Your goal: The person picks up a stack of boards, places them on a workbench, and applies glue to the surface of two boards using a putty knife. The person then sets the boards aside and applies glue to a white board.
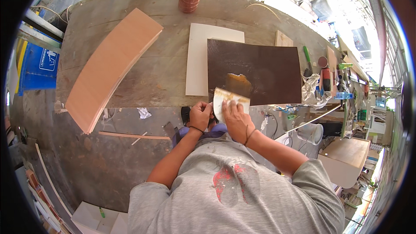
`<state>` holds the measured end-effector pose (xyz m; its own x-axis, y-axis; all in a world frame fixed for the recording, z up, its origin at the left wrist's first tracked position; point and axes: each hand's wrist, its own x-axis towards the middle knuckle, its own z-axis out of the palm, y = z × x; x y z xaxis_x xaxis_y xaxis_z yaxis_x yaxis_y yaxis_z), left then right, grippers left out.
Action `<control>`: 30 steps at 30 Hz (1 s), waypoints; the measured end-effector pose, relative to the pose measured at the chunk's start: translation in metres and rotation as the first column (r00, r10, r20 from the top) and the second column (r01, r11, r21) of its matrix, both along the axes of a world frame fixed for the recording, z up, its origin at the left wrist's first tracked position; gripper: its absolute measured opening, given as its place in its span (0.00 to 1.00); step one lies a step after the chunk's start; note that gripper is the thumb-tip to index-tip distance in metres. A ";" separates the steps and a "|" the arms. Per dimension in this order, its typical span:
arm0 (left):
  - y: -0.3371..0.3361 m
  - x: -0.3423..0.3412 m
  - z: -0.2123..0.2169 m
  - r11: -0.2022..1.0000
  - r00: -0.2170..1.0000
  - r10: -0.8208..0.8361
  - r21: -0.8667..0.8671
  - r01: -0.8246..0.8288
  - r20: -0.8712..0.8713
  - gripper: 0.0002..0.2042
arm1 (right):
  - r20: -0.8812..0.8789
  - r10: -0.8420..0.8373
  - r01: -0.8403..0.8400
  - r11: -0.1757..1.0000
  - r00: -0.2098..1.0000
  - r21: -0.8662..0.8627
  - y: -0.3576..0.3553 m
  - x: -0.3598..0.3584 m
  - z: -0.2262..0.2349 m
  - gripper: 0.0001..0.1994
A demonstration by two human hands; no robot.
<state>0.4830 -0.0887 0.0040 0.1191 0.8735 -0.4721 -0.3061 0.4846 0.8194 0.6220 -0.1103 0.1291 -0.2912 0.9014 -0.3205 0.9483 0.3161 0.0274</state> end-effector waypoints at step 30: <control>0.007 -0.018 0.018 0.981 0.983 -0.173 -0.080 0.177 0.056 0.12 | -0.190 -0.122 0.108 0.991 0.974 -0.082 0.087 0.075 0.020 0.12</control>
